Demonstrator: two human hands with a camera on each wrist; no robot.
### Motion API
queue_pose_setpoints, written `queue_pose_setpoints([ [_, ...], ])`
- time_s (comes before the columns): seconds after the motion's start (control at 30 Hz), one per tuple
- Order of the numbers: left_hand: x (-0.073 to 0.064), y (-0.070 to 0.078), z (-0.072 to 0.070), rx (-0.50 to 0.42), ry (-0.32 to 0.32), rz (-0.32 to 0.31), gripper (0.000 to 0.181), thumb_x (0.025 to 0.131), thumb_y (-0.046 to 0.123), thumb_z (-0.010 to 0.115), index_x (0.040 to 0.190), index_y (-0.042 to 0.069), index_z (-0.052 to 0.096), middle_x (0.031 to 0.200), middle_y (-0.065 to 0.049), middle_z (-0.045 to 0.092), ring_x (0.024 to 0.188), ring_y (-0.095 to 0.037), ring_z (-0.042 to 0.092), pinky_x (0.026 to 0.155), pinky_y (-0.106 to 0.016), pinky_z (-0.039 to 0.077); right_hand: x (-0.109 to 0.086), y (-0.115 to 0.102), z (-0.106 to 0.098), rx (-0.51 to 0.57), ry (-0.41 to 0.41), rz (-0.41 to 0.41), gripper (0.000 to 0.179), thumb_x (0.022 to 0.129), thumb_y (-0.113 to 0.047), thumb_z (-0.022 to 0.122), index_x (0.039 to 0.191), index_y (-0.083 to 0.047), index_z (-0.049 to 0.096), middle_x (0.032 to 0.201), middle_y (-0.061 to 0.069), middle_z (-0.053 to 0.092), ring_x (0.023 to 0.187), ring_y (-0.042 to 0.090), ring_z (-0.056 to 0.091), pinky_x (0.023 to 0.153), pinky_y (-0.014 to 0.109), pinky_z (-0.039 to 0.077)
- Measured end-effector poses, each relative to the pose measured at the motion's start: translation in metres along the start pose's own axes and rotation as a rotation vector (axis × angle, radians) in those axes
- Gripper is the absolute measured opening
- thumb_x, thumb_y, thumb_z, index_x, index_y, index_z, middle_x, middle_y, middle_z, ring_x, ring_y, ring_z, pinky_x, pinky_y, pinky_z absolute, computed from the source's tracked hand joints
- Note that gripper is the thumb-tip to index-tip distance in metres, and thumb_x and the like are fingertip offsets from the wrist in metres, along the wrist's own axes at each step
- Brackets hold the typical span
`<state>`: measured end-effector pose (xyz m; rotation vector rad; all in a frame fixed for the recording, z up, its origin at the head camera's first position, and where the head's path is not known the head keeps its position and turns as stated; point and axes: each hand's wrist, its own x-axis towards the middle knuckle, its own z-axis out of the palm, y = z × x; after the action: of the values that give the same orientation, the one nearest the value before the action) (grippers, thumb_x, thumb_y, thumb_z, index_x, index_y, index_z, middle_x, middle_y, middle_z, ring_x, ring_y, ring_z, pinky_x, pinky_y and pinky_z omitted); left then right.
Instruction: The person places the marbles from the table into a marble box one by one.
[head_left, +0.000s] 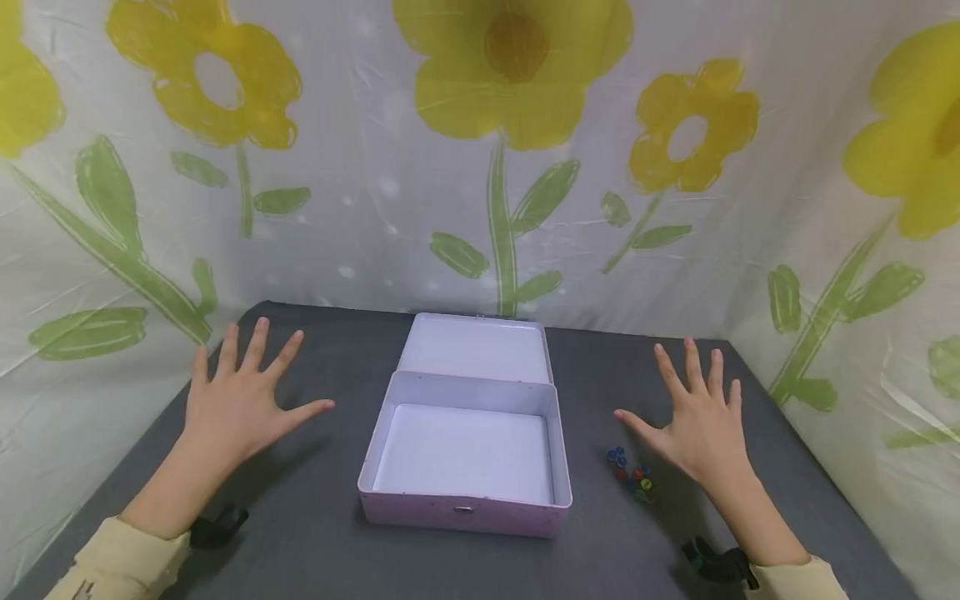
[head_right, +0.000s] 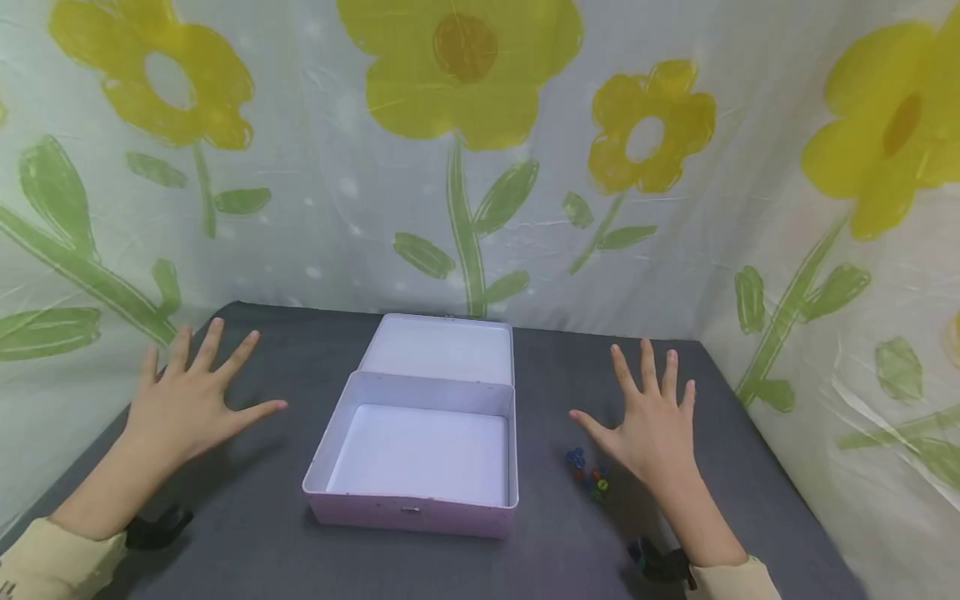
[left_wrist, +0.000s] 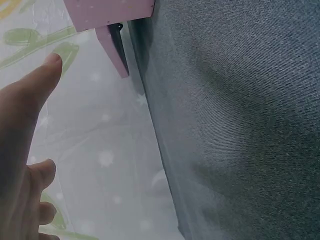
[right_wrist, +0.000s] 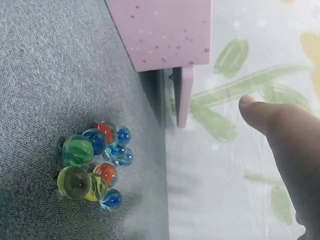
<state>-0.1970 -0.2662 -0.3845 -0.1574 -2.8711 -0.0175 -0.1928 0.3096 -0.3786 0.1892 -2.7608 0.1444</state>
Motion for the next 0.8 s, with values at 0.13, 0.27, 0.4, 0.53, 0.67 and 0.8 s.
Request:
queue_pose_setpoints([
  [0.13,-0.002,0.0,0.0,-0.048,-0.013,-0.038,0.119,0.084,0.093,0.052,0.172,0.024,0.01,0.173,-0.03,0.008,0.153,-0.063,0.01,0.115,-0.08,0.004,-0.003,0.003,-0.001,0.034,0.05,-0.007,0.117,0.085,-0.076,0.071,0.172,-0.023,0.012,0.176,0.023,0.007,0.153,0.063,0.014,0.103,0.083,0.03],
  [0.27,-0.007,0.004,-0.007,-0.169,-0.038,-0.074,0.12,0.088,0.089,0.052,0.172,0.015,0.008,0.171,-0.032,0.01,0.15,-0.065,0.015,0.114,-0.081,0.006,-0.007,0.009,-0.006,0.161,0.06,0.033,0.113,0.088,-0.066,0.076,0.172,-0.023,0.014,0.175,0.023,0.009,0.141,0.064,0.038,0.08,0.073,0.049],
  [0.4,-0.017,0.009,-0.011,-0.302,-0.062,-0.064,0.115,0.095,0.079,0.055,0.17,0.004,0.011,0.17,-0.031,0.019,0.144,-0.065,0.031,0.109,-0.081,0.023,-0.013,0.019,-0.009,0.278,0.018,0.111,0.106,0.095,-0.059,0.073,0.172,-0.024,0.01,0.175,0.023,0.01,0.119,0.062,0.058,0.063,0.057,0.051],
  [0.53,-0.033,0.021,-0.007,-0.526,-0.143,-0.078,0.097,0.104,0.065,0.053,0.168,0.001,0.018,0.158,-0.035,0.042,0.133,-0.062,0.049,0.096,-0.075,0.043,-0.022,0.031,-0.003,0.371,-0.004,0.154,0.1,0.099,-0.052,0.07,0.172,-0.019,0.01,0.17,0.03,0.022,0.107,0.051,0.068,0.079,0.066,0.052],
  [0.67,-0.048,0.044,-0.002,-0.747,-0.163,-0.079,0.076,0.109,0.051,0.052,0.167,0.007,0.03,0.144,-0.027,0.06,0.108,-0.041,0.067,0.082,-0.051,0.054,-0.031,0.041,0.005,0.449,-0.064,0.215,0.088,0.104,-0.05,0.065,0.17,-0.009,0.023,0.159,0.033,0.04,0.1,0.043,0.072,0.074,0.053,0.056],
  [0.8,-0.058,0.064,0.006,-0.878,-0.083,0.0,0.067,0.108,0.038,0.06,0.165,0.009,0.038,0.151,-0.016,0.059,0.072,-0.011,0.047,0.059,-0.031,0.042,-0.039,0.048,0.012,0.502,-0.164,0.292,0.077,0.106,-0.056,0.057,0.162,-0.006,0.04,0.153,0.027,0.05,0.095,0.033,0.075,0.071,0.042,0.054],
])
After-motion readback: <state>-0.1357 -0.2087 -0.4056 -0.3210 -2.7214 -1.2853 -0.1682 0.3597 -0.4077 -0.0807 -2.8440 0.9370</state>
